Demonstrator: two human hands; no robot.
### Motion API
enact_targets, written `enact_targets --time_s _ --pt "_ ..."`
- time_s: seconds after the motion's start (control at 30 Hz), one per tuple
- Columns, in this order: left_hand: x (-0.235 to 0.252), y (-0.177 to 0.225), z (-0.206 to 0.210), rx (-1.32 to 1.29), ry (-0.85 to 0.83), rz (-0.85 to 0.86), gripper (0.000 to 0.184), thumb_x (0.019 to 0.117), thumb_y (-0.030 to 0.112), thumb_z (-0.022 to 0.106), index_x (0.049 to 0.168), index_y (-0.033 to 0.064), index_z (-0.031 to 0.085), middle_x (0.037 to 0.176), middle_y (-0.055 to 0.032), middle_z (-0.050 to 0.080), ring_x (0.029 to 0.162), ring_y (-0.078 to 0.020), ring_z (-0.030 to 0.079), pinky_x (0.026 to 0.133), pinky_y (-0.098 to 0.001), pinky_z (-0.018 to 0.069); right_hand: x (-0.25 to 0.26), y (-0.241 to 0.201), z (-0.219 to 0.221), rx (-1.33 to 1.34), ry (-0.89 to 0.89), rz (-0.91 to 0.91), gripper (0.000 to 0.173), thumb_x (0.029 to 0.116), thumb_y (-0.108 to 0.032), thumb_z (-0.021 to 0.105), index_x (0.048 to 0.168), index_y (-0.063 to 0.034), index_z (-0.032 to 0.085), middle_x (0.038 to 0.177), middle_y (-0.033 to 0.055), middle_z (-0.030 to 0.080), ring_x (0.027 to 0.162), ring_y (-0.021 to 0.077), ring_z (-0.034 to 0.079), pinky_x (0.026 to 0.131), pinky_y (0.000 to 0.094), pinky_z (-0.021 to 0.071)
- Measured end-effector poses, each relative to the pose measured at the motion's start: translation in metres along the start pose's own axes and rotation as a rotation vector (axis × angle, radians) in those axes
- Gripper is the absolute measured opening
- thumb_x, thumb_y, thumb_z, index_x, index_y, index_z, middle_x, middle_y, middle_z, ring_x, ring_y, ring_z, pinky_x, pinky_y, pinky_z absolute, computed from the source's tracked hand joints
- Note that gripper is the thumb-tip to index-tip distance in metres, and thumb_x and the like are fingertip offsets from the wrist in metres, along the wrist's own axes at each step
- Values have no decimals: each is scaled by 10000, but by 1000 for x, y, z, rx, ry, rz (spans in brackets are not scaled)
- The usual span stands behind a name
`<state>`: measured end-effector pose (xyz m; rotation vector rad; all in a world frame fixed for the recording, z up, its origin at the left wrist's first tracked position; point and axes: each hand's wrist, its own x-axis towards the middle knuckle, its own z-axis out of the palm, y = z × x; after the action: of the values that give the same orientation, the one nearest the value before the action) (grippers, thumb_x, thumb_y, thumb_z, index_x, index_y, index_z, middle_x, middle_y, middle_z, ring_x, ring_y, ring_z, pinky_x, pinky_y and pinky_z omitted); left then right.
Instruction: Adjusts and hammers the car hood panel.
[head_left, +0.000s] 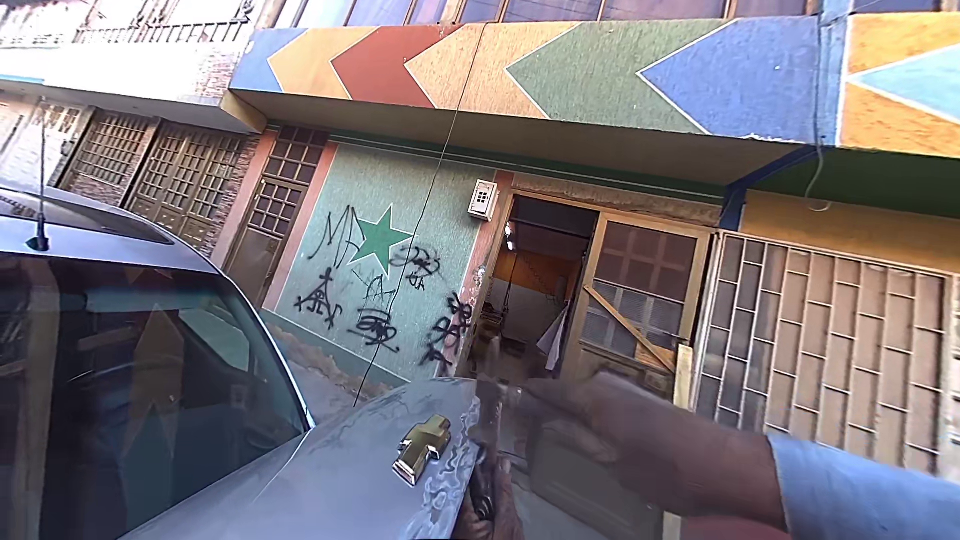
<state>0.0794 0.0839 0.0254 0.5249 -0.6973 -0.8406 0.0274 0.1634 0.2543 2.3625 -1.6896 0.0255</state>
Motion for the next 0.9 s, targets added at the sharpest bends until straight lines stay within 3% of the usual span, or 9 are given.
enact_targets --time_s 0.1,0.2,0.3,0.37,0.5,0.63,0.77,0.8,0.9 --pt "-1 -1 0 10 9 2 254 889 62 771 1093 -72 699 878 -117 734 703 -121 686 682 -305 602 -1 1 -11 -59 55 19 451 1062 -535 469 1469 -358 543 1071 33 720 937 214 701 834 514 574" --pt "2 3 0 44 7 -2 250 896 83 773 1093 -54 703 839 -104 724 666 -118 669 670 -306 595 1 4 -3 33 284 -13 447 1062 -563 441 1441 -368 577 966 -30 707 783 120 666 726 391 580" --pt "0 5 -1 36 -1 5 221 903 83 765 1064 -58 710 828 -103 731 632 -124 673 627 -313 604 -3 3 2 -32 23 -49 428 1072 -509 461 1449 -329 557 924 45 697 779 215 685 712 502 574" --pt "-2 4 -1 17 -11 -1 219 911 68 755 1075 -66 702 861 -110 734 657 -121 681 638 -303 607 -1 2 -11 -87 35 -38 443 1059 -542 465 1457 -369 555 997 26 720 860 210 699 763 519 578" --pt "2 5 -2 29 -10 -12 244 905 63 754 1104 -67 700 847 -113 720 643 -125 659 633 -309 590 -1 0 -8 45 320 -86 424 1059 -556 468 1414 -368 605 945 -59 707 752 81 660 691 344 580" --pt "0 7 -5 57 -11 -10 225 910 97 766 1062 -57 703 805 -105 708 608 -136 653 603 -323 593 -5 -2 -9 -46 -18 -84 422 1062 -515 491 1432 -335 583 998 27 721 848 198 697 757 498 579" --pt "2 8 -8 35 -42 -16 287 919 94 764 1154 -51 689 822 -117 714 535 -163 624 514 -340 577 -5 -4 -20 159 236 -26 369 1062 -531 485 1324 -336 655 898 -50 684 727 80 636 677 316 556" --pt "2 10 -10 39 -49 -38 275 925 98 759 1147 -50 690 788 -120 705 494 -176 604 478 -347 562 -6 -2 -15 168 254 -40 358 1065 -510 494 1346 -343 642 925 -52 691 755 78 646 700 317 565" --pt "-2 13 -12 38 -62 -61 225 932 92 754 1081 -57 673 691 -114 652 456 -178 572 452 -337 537 -11 2 -5 27 -8 -36 367 1077 -448 495 1377 -269 607 1022 48 695 899 213 679 795 497 559"
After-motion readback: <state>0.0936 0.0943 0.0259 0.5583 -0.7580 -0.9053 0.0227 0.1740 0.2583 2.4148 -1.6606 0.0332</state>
